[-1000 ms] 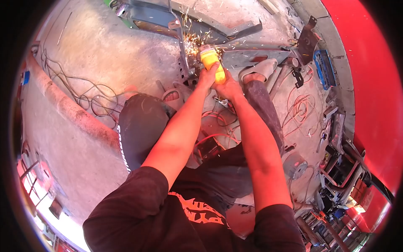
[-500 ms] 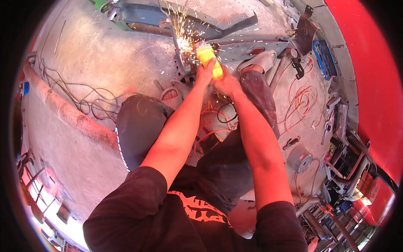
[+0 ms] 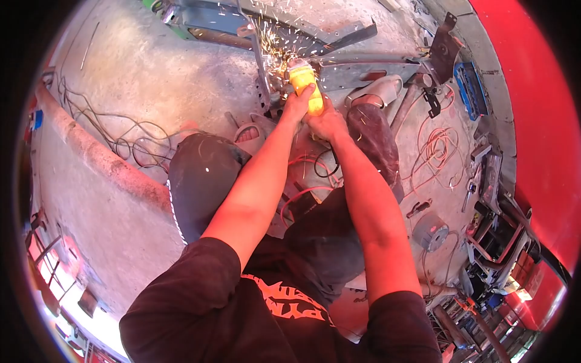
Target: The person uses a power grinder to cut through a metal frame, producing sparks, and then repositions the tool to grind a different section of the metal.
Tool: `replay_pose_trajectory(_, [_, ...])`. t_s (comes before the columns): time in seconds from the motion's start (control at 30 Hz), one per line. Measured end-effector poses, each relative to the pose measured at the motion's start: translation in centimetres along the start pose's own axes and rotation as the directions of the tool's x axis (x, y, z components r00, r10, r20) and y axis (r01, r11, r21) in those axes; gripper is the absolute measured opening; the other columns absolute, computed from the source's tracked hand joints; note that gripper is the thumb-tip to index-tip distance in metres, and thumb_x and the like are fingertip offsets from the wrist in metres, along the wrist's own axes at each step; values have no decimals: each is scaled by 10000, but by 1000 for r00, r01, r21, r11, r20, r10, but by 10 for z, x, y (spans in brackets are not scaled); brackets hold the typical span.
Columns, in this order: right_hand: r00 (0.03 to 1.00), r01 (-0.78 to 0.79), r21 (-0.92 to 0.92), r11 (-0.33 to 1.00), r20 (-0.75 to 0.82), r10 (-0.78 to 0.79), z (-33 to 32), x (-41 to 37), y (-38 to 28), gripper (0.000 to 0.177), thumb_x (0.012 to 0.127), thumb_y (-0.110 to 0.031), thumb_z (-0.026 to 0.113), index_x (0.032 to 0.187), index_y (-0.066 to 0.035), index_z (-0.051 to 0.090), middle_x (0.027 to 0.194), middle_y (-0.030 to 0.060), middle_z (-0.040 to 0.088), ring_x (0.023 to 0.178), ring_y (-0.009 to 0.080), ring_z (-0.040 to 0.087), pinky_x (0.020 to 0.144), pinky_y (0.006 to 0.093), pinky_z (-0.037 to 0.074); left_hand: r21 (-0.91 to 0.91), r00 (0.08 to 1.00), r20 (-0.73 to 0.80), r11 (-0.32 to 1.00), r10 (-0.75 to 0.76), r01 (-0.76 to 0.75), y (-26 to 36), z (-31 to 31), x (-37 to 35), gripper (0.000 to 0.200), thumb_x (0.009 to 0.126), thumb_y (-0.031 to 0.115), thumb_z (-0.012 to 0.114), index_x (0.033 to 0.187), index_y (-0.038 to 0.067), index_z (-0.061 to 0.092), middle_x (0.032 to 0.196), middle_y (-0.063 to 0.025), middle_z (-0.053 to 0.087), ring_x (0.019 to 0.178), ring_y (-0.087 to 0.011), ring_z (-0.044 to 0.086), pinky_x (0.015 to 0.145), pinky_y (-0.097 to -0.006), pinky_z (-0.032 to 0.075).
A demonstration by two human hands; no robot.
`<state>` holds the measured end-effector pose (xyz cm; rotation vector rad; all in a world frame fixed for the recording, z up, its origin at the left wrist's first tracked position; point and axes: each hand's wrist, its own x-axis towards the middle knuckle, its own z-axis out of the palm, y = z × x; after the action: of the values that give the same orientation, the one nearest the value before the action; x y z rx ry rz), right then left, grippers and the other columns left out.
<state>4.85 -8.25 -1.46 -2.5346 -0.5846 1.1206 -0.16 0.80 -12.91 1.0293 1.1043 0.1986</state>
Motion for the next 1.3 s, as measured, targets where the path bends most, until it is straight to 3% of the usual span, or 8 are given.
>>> replay_pose_trajectory(0.13, [999,38,-58,998,11,-37,-4,2,6,1078,757,-571,702,1622,-119,245,1374,246,628,1279,372,615,1062,436,485,20,1000,-1,1000,-8,8,6,0,-9,762,856,576,751,1159,-117,658,1101,-251,726,1011,-312,735,853,-403,569])
replay_pose_trajectory(0.33, [1000,9,-62,998,-1,-9,-9,-8,-10,1085,745,-586,704,1620,-124,259,1377,220,636,1276,360,618,1055,425,491,-192,998,67,981,1,11,-11,5,5,736,865,568,744,1130,-115,679,1055,-226,742,983,-310,743,841,-400,571])
replay_pose_trajectory(0.43, [999,37,-124,992,-27,-40,-1,1,-4,1067,745,-584,708,1610,-133,278,1359,213,649,1266,358,625,1049,425,496,-170,1000,25,985,15,-11,-12,2,4,740,860,562,750,1141,-119,679,1044,-229,744,971,-312,746,837,-404,571])
replay_pose_trajectory(0.63, [1000,-4,-11,1000,-7,4,3,0,-6,1050,747,-568,712,1600,-125,291,1359,223,646,1258,362,631,1053,437,495,-17,996,86,1000,17,-16,-9,-7,13,817,837,628,732,1132,-133,686,1064,-272,737,1015,-346,740,857,-417,566])
replay_pose_trajectory(0.93, [999,-34,-56,998,-26,32,2,2,0,1046,750,-571,705,1601,-129,290,1352,238,647,1259,370,630,1052,442,494,-56,999,43,998,20,-18,-26,7,24,891,827,658,729,1153,-168,645,1098,-304,719,1055,-376,725,886,-430,562])
replay_pose_trajectory(1.03, [999,36,-35,999,6,-36,0,5,3,1053,748,-575,707,1604,-128,287,1350,237,648,1255,367,634,1046,436,498,-20,999,38,1000,2,-1,-11,0,7,888,832,653,726,1148,-173,641,1098,-304,718,1059,-371,724,886,-427,561])
replay_pose_trajectory(1.23, [1000,-15,-27,1000,-16,14,4,5,5,1071,741,-595,709,1608,-135,279,1342,233,653,1251,365,637,1036,427,504,-10,998,56,1000,6,-6,-9,2,9,834,844,608,740,1153,-161,646,1083,-289,724,1042,-356,730,864,-417,566])
replay_pose_trajectory(1.3, [1000,14,-49,999,-10,-15,-1,4,10,1068,742,-589,710,1608,-133,282,1345,233,651,1258,360,633,1034,427,504,-12,1000,4,1000,9,-9,3,4,-10,738,872,583,725,1123,-111,689,1033,-214,742,954,-285,739,822,-378,564])
